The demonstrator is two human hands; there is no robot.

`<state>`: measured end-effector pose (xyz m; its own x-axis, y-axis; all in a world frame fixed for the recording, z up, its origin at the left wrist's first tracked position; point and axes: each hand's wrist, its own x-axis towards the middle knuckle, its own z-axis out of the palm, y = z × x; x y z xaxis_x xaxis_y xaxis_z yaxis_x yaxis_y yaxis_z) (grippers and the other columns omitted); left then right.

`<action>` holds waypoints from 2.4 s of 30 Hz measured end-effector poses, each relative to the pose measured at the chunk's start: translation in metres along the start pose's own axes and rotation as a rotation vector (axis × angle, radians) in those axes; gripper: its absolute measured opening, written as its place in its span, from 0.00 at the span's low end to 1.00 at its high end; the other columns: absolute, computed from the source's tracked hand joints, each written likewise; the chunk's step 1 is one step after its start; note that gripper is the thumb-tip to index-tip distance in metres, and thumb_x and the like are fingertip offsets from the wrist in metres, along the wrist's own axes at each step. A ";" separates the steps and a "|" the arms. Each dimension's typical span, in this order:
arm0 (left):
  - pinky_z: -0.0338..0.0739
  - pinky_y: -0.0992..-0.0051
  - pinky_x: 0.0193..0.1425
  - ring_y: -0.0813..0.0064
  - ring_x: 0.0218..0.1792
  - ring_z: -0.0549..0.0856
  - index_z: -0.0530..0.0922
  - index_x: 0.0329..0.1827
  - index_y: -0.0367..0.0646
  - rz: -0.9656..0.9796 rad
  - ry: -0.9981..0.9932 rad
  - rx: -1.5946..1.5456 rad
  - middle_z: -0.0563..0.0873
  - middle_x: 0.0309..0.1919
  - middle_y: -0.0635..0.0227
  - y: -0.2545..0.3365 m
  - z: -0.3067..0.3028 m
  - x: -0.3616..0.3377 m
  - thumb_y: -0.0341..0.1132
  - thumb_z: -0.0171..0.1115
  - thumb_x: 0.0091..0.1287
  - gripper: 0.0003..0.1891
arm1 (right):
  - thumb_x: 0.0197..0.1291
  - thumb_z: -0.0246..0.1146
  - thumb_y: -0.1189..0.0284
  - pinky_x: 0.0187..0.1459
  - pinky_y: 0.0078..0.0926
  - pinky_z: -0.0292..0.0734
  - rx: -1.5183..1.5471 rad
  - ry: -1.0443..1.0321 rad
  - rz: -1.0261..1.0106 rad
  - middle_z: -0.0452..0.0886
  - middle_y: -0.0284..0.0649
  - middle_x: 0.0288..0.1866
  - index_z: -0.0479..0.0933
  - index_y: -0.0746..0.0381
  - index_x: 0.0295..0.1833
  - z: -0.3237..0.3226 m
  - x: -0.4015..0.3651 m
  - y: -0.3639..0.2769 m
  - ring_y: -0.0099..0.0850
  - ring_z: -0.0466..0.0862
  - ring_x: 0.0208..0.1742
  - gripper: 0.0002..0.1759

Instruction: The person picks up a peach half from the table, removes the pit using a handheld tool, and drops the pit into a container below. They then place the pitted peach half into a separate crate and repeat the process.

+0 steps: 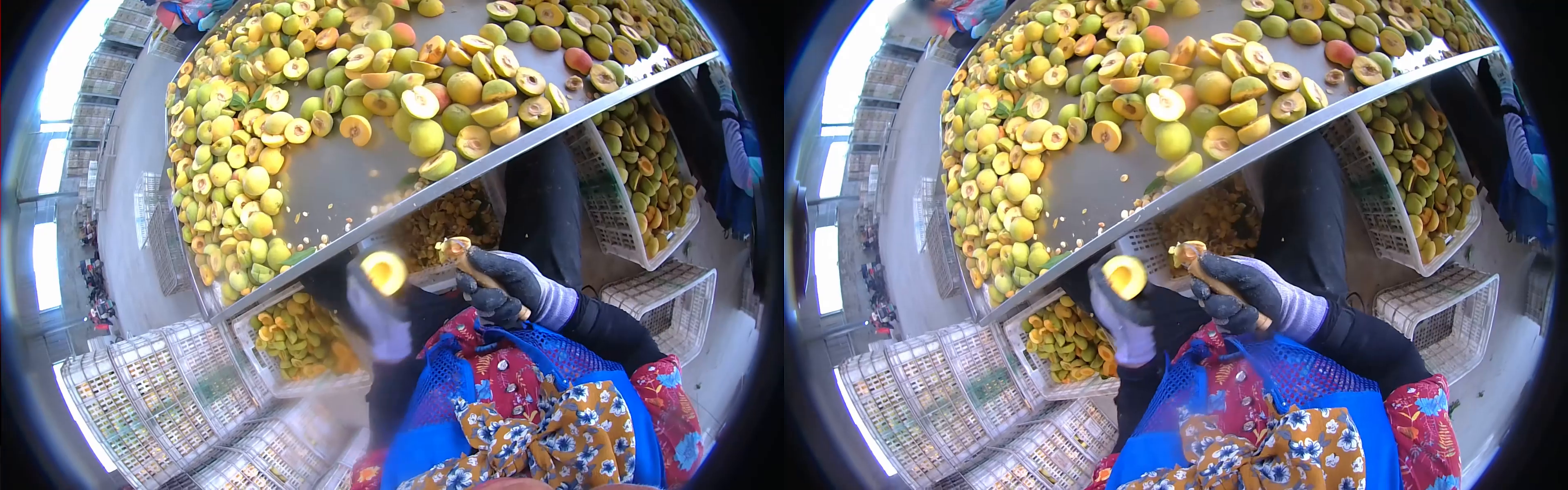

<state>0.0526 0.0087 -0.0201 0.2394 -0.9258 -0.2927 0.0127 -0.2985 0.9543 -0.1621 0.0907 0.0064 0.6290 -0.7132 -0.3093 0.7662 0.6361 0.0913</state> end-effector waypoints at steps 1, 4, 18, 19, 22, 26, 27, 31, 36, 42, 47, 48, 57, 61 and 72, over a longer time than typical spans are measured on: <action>0.81 0.69 0.45 0.62 0.42 0.85 0.75 0.56 0.37 0.172 0.110 0.155 0.85 0.41 0.56 -0.001 -0.036 0.009 0.49 0.46 0.79 0.22 | 0.73 0.54 0.50 0.11 0.12 0.60 -0.017 0.068 0.012 0.68 0.33 0.17 0.73 0.64 0.44 -0.004 0.003 -0.003 0.18 0.65 0.11 0.24; 0.77 0.61 0.54 0.52 0.52 0.81 0.73 0.62 0.35 0.464 0.344 1.019 0.82 0.50 0.49 0.031 -0.108 0.016 0.47 0.50 0.77 0.23 | 0.74 0.53 0.51 0.11 0.13 0.59 0.012 0.193 0.080 0.68 0.32 0.18 0.74 0.63 0.49 -0.020 0.012 -0.011 0.18 0.64 0.11 0.23; 0.75 0.57 0.57 0.50 0.51 0.81 0.75 0.54 0.32 0.825 -0.397 1.112 0.81 0.48 0.43 0.031 0.125 0.223 0.44 0.66 0.64 0.24 | 0.73 0.55 0.57 0.11 0.10 0.70 0.020 0.224 0.109 0.80 0.37 0.25 0.72 0.64 0.60 -0.028 0.017 -0.022 0.20 0.75 0.12 0.22; 0.77 0.59 0.55 0.52 0.49 0.83 0.76 0.52 0.32 0.767 -0.485 1.019 0.82 0.46 0.44 0.034 0.128 0.218 0.43 0.68 0.63 0.24 | 0.73 0.55 0.59 0.12 0.09 0.72 0.026 0.195 0.125 0.80 0.37 0.26 0.71 0.64 0.60 -0.028 0.016 -0.023 0.20 0.76 0.14 0.21; 0.82 0.68 0.42 0.65 0.39 0.86 0.76 0.47 0.32 0.398 -0.568 0.696 0.84 0.39 0.54 0.070 0.118 0.173 0.38 0.70 0.62 0.19 | 0.73 0.56 0.59 0.13 0.10 0.69 0.059 0.146 0.181 0.79 0.35 0.25 0.73 0.64 0.57 -0.035 0.013 -0.025 0.18 0.75 0.14 0.19; 0.80 0.82 0.27 0.78 0.29 0.85 0.77 0.55 0.34 0.057 -0.718 0.165 0.84 0.39 0.62 0.079 0.079 0.117 0.30 0.67 0.63 0.18 | 0.75 0.53 0.57 0.17 0.15 0.64 -0.660 0.335 -0.050 0.73 0.32 0.22 0.74 0.63 0.51 0.014 0.002 -0.031 0.17 0.70 0.15 0.18; 0.78 0.83 0.25 0.80 0.28 0.84 0.76 0.57 0.35 -0.037 -0.706 0.137 0.84 0.39 0.63 0.080 0.071 0.101 0.30 0.67 0.63 0.20 | 0.75 0.53 0.56 0.20 0.16 0.66 -0.816 0.356 -0.126 0.73 0.30 0.23 0.75 0.63 0.50 0.020 0.000 -0.030 0.16 0.71 0.18 0.19; 0.74 0.85 0.21 0.79 0.25 0.82 0.73 0.63 0.44 -0.265 -0.731 0.038 0.84 0.41 0.64 0.061 0.053 0.051 0.42 0.63 0.68 0.23 | 0.74 0.54 0.64 0.27 0.33 0.74 -1.651 0.393 -0.602 0.77 0.44 0.26 0.73 0.66 0.48 0.032 0.002 -0.025 0.37 0.79 0.23 0.14; 0.78 0.82 0.27 0.75 0.35 0.85 0.73 0.60 0.45 -0.425 -0.724 -0.188 0.84 0.44 0.64 0.045 0.052 0.003 0.57 0.46 0.77 0.25 | 0.71 0.56 0.65 0.26 0.47 0.74 -2.061 0.535 -0.577 0.77 0.53 0.21 0.66 0.70 0.45 0.041 0.002 -0.009 0.51 0.81 0.23 0.17; 0.80 0.80 0.37 0.76 0.39 0.84 0.74 0.56 0.42 -0.081 -0.626 -0.041 0.83 0.40 0.65 0.029 0.051 -0.022 0.55 0.41 0.80 0.25 | 0.70 0.57 0.65 0.25 0.48 0.74 -2.045 0.544 -0.549 0.77 0.53 0.21 0.65 0.69 0.45 0.034 0.002 0.005 0.53 0.81 0.24 0.16; 0.78 0.72 0.49 0.71 0.42 0.83 0.77 0.51 0.36 0.282 -0.531 0.208 0.83 0.40 0.61 0.016 0.047 -0.025 0.43 0.41 0.81 0.19 | 0.71 0.55 0.62 0.21 0.42 0.73 -2.130 0.404 -0.693 0.78 0.51 0.23 0.68 0.70 0.45 0.023 0.006 0.011 0.47 0.80 0.20 0.18; 0.77 0.71 0.50 0.70 0.42 0.84 0.77 0.51 0.36 0.301 -0.514 0.210 0.83 0.40 0.61 0.016 0.047 -0.029 0.41 0.41 0.80 0.19 | 0.72 0.54 0.61 0.19 0.39 0.73 -2.165 0.308 -0.812 0.78 0.49 0.24 0.69 0.69 0.45 0.017 0.009 0.009 0.44 0.80 0.19 0.19; 0.77 0.69 0.50 0.66 0.42 0.84 0.78 0.48 0.34 0.399 -0.498 0.395 0.84 0.40 0.58 0.018 0.054 -0.033 0.36 0.41 0.79 0.17 | 0.74 0.52 0.50 0.15 0.17 0.66 -1.092 0.464 0.012 0.74 0.31 0.23 0.74 0.61 0.43 0.036 -0.004 -0.009 0.19 0.73 0.15 0.23; 0.77 0.68 0.50 0.63 0.42 0.84 0.78 0.49 0.34 0.382 -0.513 0.339 0.84 0.38 0.57 0.008 0.056 -0.035 0.36 0.41 0.78 0.17 | 0.73 0.54 0.51 0.12 0.14 0.60 -0.831 0.336 -0.020 0.70 0.30 0.19 0.73 0.61 0.42 0.026 -0.006 -0.005 0.17 0.66 0.11 0.22; 0.79 0.73 0.45 0.72 0.38 0.84 0.75 0.51 0.36 -0.092 -0.711 -0.129 0.84 0.36 0.63 0.004 0.059 -0.027 0.52 0.46 0.79 0.24 | 0.75 0.51 0.54 0.08 0.13 0.59 0.313 -0.176 0.230 0.68 0.34 0.17 0.72 0.64 0.43 -0.010 -0.003 0.007 0.18 0.64 0.08 0.22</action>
<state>-0.0114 0.0188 -0.0116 -0.4561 -0.8383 -0.2986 0.1268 -0.3933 0.9106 -0.1602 0.1006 -0.0014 0.7802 -0.6200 -0.0833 0.5894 0.6839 0.4299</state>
